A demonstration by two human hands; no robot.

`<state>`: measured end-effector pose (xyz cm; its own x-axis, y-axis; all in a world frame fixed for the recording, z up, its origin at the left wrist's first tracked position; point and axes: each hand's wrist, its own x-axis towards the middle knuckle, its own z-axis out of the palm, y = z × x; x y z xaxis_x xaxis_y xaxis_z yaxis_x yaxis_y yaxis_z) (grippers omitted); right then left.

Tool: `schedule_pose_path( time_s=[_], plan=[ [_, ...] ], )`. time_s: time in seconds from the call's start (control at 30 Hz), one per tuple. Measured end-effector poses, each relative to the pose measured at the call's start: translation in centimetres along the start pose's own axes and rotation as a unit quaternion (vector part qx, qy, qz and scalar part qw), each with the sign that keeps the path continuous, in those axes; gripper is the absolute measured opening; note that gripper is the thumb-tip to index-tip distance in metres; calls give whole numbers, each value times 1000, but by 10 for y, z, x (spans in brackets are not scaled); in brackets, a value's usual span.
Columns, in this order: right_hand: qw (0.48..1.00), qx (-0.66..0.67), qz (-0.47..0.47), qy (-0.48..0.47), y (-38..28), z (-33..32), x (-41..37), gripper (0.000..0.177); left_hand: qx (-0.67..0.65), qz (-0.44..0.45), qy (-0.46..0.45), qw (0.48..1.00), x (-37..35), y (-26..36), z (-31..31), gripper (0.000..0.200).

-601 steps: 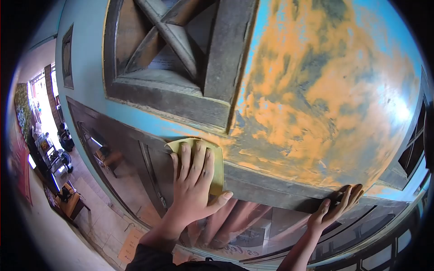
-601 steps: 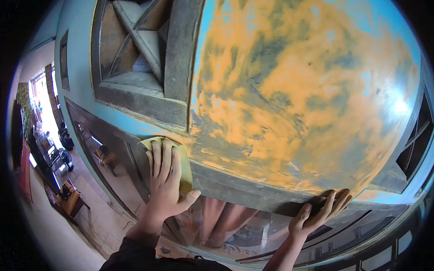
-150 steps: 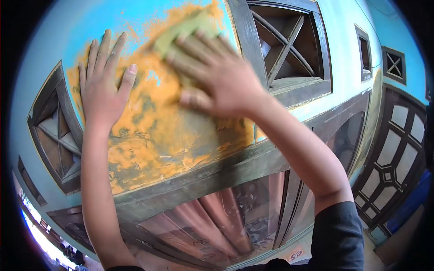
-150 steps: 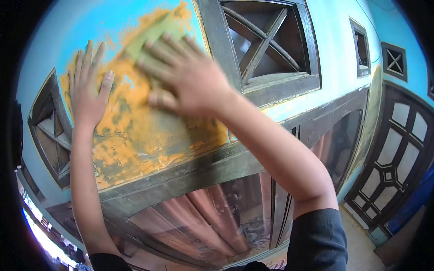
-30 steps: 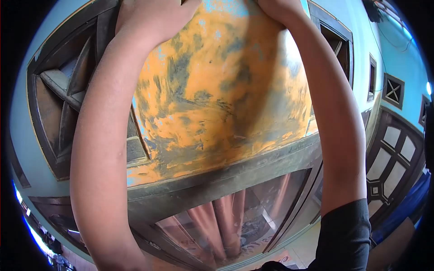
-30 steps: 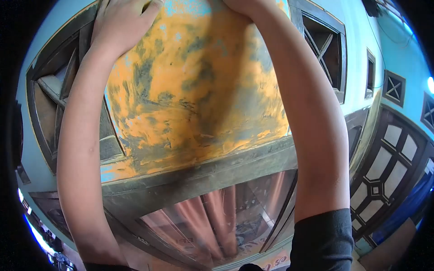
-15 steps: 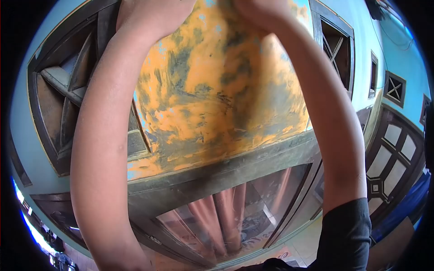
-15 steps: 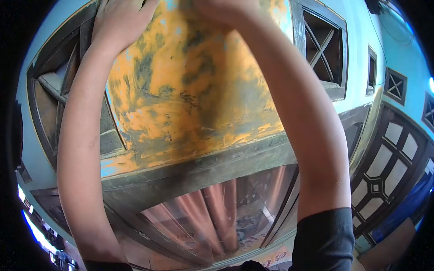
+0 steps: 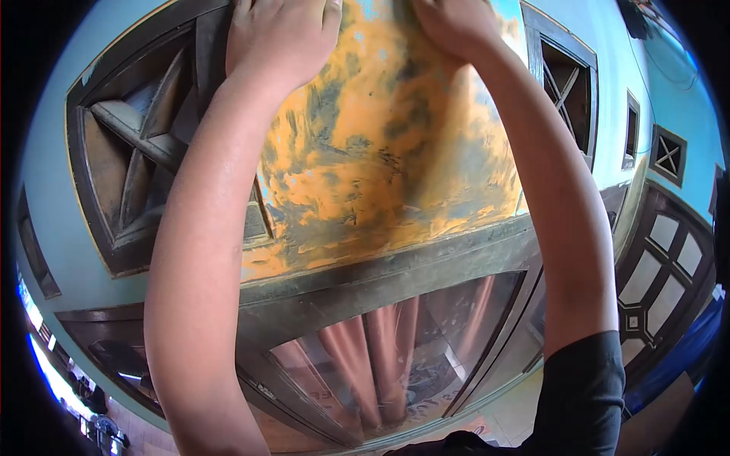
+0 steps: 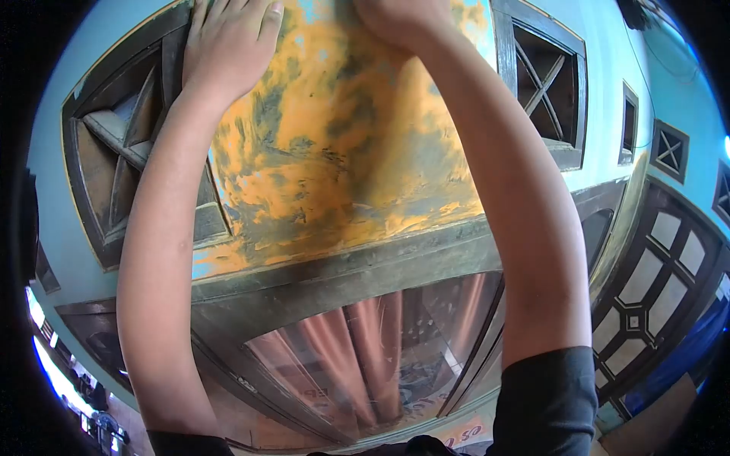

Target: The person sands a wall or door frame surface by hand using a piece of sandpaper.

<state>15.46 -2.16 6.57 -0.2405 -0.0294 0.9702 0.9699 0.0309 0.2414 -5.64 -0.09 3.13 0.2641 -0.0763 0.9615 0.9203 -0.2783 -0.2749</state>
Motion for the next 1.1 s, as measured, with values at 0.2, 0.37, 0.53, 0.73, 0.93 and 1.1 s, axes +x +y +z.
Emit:
schedule_pose_path(
  time_s=[0.2,0.37,0.53,0.73,0.93,1.1],
  plan=[
    [996,1,-90,-1,-32,7,-22,60,-6,10,14,1000,-4,-4,2,57],
    [1000,12,-17,24,-28,14,-13,59,7,15,25,1000,-4,-9,12,56],
    [989,-45,-138,-28,-36,2,-44,58,13,0,16,1000,-8,-3,4,57],
    [999,-12,-52,12,-38,11,-32,59,158,2,77,984,-4,-11,39,57],
    [988,-86,51,120,13,25,-6,59,23,33,61,997,-2,-18,33,58],
    [997,-39,-46,-46,-29,-9,-35,62,18,18,31,999,-5,-9,16,57]
  ],
)
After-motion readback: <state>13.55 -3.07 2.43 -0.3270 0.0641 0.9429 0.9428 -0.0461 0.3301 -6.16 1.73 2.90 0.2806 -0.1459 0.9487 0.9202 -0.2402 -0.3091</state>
